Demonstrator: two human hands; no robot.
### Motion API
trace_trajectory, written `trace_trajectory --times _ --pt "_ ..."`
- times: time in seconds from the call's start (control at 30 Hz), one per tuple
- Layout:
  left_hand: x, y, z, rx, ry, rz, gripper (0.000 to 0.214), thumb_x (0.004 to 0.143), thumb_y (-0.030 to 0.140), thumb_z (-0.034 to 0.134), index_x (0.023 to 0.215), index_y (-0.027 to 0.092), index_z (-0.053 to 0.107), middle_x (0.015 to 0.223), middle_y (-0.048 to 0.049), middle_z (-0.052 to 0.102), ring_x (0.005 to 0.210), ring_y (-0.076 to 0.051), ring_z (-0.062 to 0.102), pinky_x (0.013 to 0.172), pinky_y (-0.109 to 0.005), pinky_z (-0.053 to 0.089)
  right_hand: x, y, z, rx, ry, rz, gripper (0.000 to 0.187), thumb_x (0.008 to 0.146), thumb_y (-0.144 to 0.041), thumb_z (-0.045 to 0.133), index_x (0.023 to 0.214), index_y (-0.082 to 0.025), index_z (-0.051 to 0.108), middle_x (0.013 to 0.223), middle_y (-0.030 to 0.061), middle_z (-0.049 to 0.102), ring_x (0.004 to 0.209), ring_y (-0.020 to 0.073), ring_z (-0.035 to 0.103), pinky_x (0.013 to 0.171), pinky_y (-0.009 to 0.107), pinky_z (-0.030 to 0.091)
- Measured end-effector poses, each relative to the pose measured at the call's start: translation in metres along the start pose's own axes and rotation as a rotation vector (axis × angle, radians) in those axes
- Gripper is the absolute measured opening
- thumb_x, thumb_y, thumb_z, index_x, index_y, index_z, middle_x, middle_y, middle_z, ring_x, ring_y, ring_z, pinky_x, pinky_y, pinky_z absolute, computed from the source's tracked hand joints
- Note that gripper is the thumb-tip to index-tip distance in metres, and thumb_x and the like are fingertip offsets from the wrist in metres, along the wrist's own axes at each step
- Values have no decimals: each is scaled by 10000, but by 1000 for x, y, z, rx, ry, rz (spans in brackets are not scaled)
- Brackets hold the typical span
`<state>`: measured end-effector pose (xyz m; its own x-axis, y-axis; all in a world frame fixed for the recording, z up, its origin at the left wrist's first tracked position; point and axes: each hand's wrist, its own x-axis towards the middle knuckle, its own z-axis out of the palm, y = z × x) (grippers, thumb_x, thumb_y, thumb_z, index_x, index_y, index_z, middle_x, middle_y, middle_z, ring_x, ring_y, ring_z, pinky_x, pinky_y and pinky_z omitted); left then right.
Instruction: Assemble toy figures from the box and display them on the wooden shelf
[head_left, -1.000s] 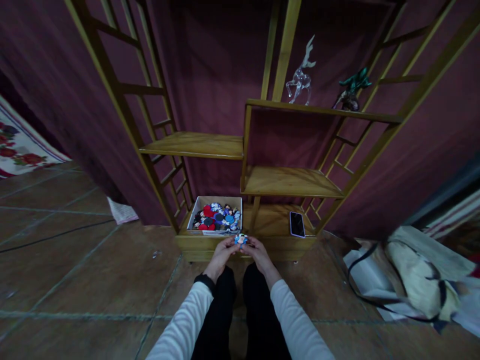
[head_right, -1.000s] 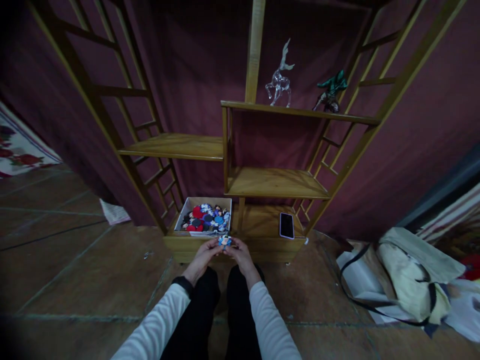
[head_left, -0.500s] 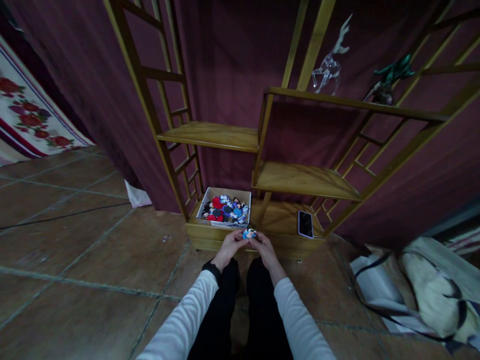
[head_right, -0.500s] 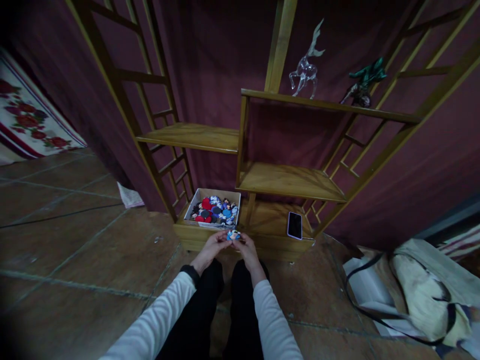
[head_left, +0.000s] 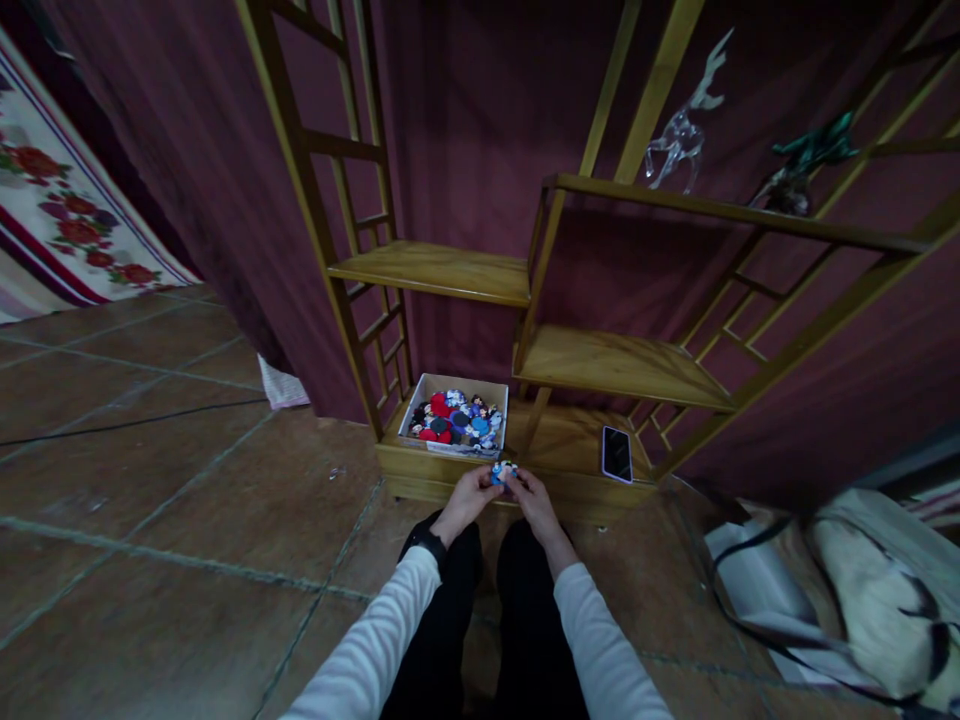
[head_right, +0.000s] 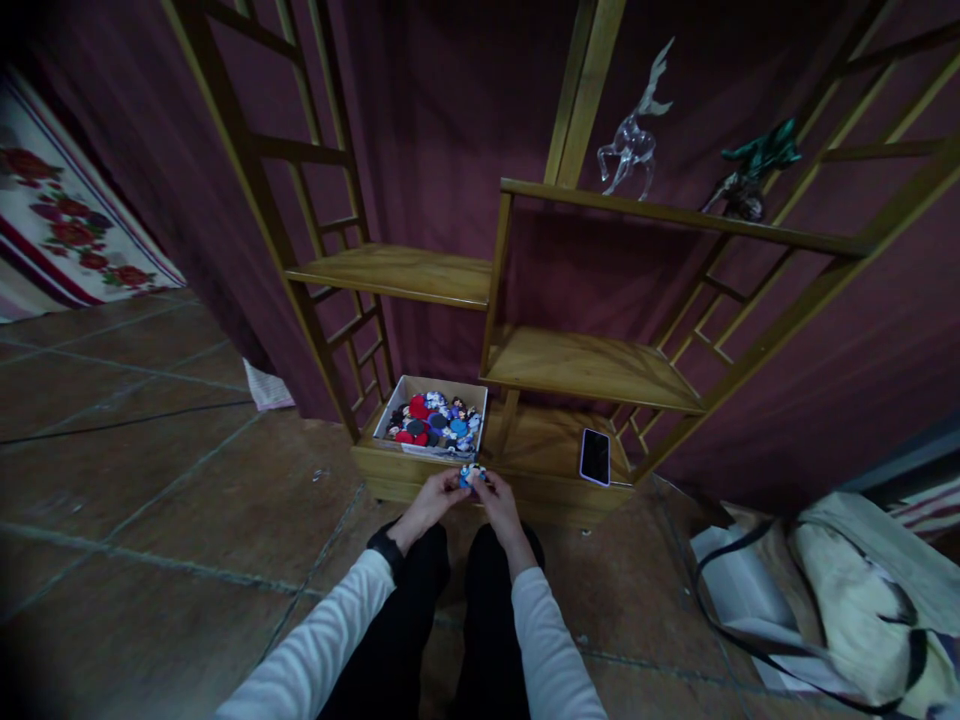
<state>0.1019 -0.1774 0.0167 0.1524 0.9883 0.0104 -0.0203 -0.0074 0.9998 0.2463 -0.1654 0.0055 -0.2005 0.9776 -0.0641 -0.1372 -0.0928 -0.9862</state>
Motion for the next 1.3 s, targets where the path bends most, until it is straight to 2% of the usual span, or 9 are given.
trace_trajectory --times 0.2,0.4,0.53,0.73,0.87,1.0,1.17,1.3 --pt "0 2 -2 71 -13 -24 323 644 275 666 921 113 635 718 -25 647 683 -147 576 678 -259 436 2 1 0 -86 27 -42 325 672 -454 623 871 -199 660 824 31 665 739 178 601 655 297 495" --pt "0 1 -1 125 -23 26 309 638 195 644 936 120 614 761 -34 660 716 -151 598 691 -263 453 3 3 -4 -122 -2 -58 321 644 -430 659 873 -206 659 837 30 675 793 202 608 724 329 483" --pt "-7 4 4 329 39 71 325 657 127 603 981 148 599 813 -31 653 737 -147 597 702 -258 463 3 3 -6 -87 -16 -62 360 612 -414 689 903 -205 657 880 29 679 829 204 609 790 344 460" --pt "-19 19 10 667 118 186 455 723 107 533 1166 204 507 1118 -80 572 991 -186 560 864 -311 436 -3 -5 -4 -10 -21 -43 359 591 -356 712 911 -210 640 893 29 671 818 186 598 793 330 452" --pt "-24 27 9 878 50 235 509 790 137 459 1285 219 371 1240 -107 478 1046 -200 541 881 -331 432 -6 -10 -4 63 -28 -16 345 611 -307 693 938 -226 620 916 21 657 827 177 583 799 322 448" --pt "-25 33 8 1082 -26 298 540 816 107 388 1332 215 273 1262 -125 451 1114 -206 499 912 -342 409 -7 -12 -4 94 -51 8 317 624 -275 665 934 -233 619 923 18 645 850 178 571 817 321 437" --pt "-24 34 8 1276 -84 377 573 795 29 339 1340 170 232 1264 -151 447 1126 -213 486 923 -343 392 -6 -12 -5 66 -57 -1 312 616 -240 646 927 -238 623 941 12 635 900 186 551 850 321 414" --pt "-27 32 11 1371 -75 406 506 824 55 317 1319 141 257 1264 -166 448 1129 -223 481 917 -358 391 -5 -11 -9 54 -60 -24 333 604 -184 615 933 -233 624 973 12 629 941 192 534 882 329 393"
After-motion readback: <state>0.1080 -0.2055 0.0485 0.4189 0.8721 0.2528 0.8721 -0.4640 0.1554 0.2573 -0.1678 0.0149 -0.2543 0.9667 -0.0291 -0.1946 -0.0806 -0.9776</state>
